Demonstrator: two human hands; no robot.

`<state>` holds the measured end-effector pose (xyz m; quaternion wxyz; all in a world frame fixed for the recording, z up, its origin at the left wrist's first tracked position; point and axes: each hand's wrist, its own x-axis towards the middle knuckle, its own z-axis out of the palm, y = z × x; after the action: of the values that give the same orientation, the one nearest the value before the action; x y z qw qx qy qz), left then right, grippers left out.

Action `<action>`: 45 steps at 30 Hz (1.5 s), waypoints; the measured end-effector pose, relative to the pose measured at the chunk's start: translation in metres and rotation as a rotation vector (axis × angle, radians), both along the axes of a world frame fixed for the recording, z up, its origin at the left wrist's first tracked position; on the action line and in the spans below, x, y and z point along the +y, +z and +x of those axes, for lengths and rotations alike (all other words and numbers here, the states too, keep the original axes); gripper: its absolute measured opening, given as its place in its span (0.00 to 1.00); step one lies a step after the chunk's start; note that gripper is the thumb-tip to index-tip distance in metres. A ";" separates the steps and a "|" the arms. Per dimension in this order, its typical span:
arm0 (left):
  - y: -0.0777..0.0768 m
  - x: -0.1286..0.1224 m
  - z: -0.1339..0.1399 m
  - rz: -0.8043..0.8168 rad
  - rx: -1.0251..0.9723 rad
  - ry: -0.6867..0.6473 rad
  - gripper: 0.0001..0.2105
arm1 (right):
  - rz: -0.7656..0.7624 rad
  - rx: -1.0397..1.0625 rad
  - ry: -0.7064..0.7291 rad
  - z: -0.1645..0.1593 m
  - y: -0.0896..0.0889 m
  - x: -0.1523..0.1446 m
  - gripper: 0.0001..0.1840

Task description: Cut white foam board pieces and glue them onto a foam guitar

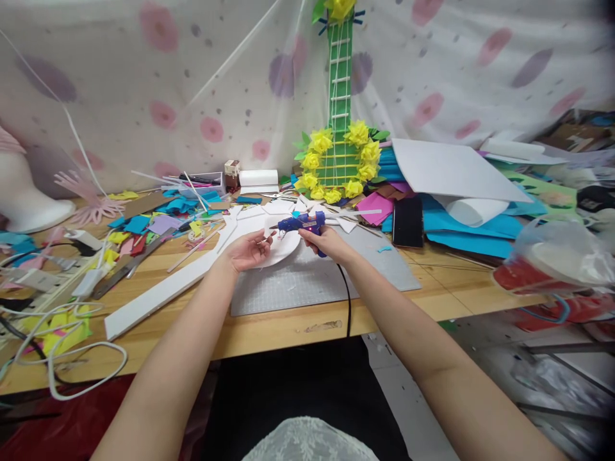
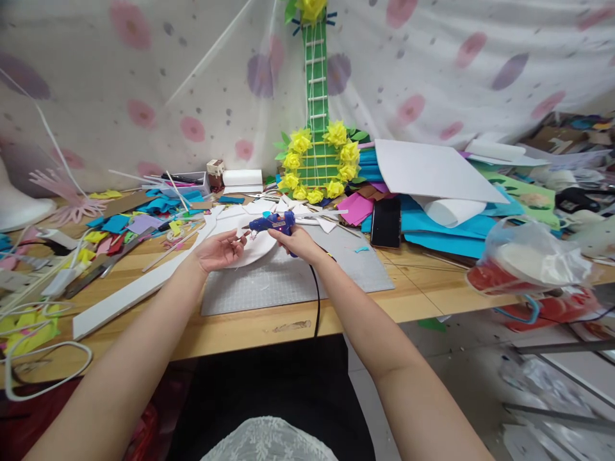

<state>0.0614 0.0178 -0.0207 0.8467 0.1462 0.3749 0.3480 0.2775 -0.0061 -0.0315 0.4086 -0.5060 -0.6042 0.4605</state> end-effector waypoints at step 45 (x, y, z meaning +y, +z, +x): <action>-0.024 0.026 0.031 0.968 1.953 0.022 0.16 | 0.068 0.297 -0.351 0.050 -0.048 0.009 0.23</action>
<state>0.0924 0.0443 -0.0448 0.0330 0.6741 0.7103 0.1998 0.3271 0.0026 -0.0793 0.5838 -0.5156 -0.4555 0.4312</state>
